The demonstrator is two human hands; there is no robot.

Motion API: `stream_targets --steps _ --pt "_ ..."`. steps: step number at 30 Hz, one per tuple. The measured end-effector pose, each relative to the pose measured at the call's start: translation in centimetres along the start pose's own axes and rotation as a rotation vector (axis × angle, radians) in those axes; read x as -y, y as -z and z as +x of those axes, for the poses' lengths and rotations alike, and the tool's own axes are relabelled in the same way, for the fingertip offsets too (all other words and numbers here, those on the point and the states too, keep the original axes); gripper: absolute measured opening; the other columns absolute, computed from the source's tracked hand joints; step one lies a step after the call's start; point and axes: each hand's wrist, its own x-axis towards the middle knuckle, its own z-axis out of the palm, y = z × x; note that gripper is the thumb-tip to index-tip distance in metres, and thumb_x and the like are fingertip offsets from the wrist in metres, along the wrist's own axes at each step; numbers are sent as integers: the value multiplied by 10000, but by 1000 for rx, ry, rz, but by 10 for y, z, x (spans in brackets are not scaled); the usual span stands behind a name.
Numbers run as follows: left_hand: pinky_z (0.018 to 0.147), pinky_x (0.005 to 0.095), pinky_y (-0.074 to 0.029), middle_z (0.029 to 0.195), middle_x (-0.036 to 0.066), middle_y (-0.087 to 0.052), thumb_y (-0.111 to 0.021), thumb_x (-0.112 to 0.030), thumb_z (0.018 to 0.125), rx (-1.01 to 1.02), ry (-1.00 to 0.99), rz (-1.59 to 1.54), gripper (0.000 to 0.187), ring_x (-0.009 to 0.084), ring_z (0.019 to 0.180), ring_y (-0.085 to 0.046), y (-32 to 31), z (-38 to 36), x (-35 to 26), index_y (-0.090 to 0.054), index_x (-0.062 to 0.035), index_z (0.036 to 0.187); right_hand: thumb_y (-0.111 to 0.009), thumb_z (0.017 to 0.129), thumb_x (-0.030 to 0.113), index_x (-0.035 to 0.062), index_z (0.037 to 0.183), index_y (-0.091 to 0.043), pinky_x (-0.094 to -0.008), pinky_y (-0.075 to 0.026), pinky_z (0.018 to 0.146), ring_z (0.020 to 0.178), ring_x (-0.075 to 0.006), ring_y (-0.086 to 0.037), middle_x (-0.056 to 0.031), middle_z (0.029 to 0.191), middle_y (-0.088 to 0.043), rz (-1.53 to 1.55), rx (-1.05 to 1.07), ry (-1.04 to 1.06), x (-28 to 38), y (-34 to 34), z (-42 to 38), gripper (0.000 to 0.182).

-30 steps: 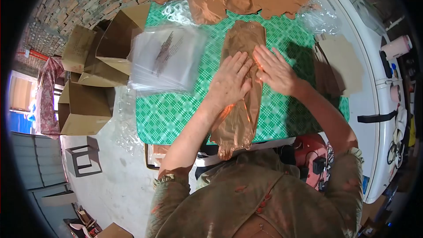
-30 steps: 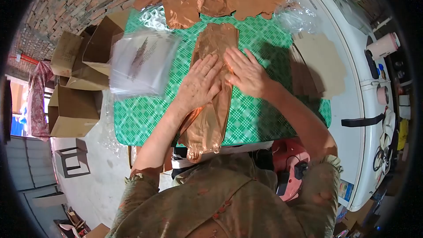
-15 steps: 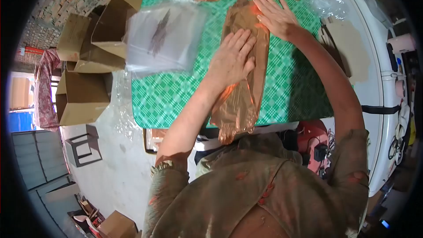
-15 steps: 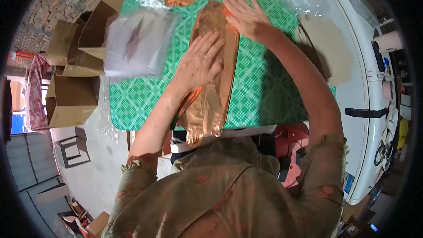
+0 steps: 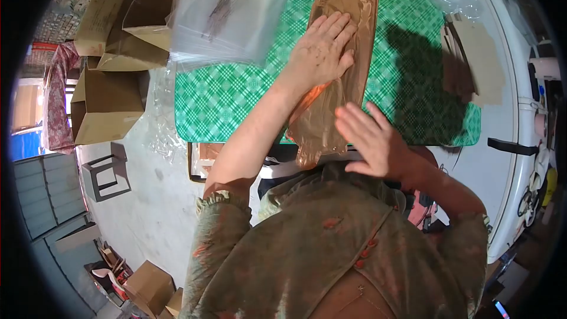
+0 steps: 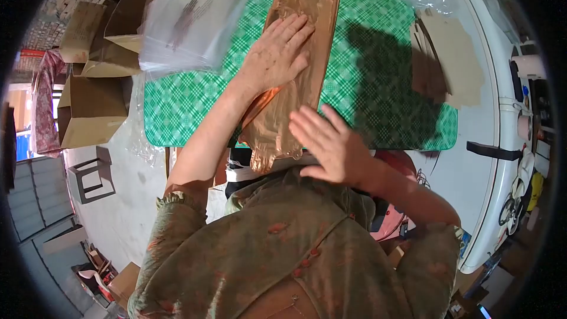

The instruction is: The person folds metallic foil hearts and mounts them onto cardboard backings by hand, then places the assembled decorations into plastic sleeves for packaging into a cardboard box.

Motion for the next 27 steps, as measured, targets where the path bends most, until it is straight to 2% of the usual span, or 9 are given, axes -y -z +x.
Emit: stream_targets --steps 4,5,8,9,10,15,18,23,27 --pt "1255 478 -312 1563 175 -498 -574 -325 993 5 -8 3 563 343 1475 -433 -1 2 1 -528 -59 1486 -804 744 211 -41 1456 -535 -534 -361 1208 1441 -386 -480 -215 1504 -539 -54 -109 36 6 -16 1 802" --pt "1256 478 -311 1563 175 -498 -574 -327 993 5 -7 7 563 343 1475 -433 -1 2 1 -528 -58 1486 -791 737 121 -23 1391 -604 -517 -410 1184 1392 -371 -532 -185 1463 -579 -7 -180 2 9 -16 5 695" --pt "1256 478 -308 1564 177 -496 -573 -327 996 19 -8 -2 560 347 1476 -430 2 2 2 -528 -56 1485 -768 781 76 -6 1288 -686 -505 -464 1143 1325 -351 -596 -163 1374 -648 -72 -304 50 7 -27 9 520" --pt "1255 479 -307 1564 178 -495 -573 -327 997 19 -6 -14 559 351 1477 -429 4 3 2 -528 -57 1484 -760 831 126 24 1184 -733 -482 -485 1129 1279 -305 -632 -116 1297 -691 -151 -386 63 9 -33 13 368" --pt "1254 479 -307 1565 179 -495 -573 -326 997 21 -3 -28 558 355 1477 -427 4 3 2 -529 -57 1484 -756 844 139 28 1148 -742 -481 -482 1135 1269 -293 -640 -101 1278 -698 -144 -419 54 10 -36 14 324" --pt "1247 485 -310 1566 187 -493 -573 -332 994 27 1 -43 568 371 1476 -427 3 2 4 -525 -58 1489 -759 841 157 43 1081 -739 -457 -528 1032 1245 -290 -623 -78 1296 -679 -192 -423 -20 15 -22 18 267" --pt "1247 491 -309 1568 191 -491 -569 -327 991 33 11 -69 573 376 1476 -427 5 3 3 -520 -58 1495 -758 836 130 39 1059 -730 -442 -534 989 1241 -297 -610 -70 1305 -669 -30 -469 -104 16 -21 19 242" --pt "1255 498 -294 1574 194 -484 -566 -309 987 51 30 -110 576 382 1483 -417 7 3 2 -513 -59 1504 -797 789 -55 -42 1063 -678 -432 -538 1018 1269 -374 -598 -162 1395 -625 377 -532 -149 12 -7 29 298" --pt "1265 492 -275 1584 196 -473 -566 -320 984 68 37 -100 583 370 1492 -404 8 4 2 -522 -49 1498 -808 795 -27 -38 1103 -663 -441 -514 1068 1324 -376 -576 -191 1421 -600 466 -524 -113 9 -8 30 340"
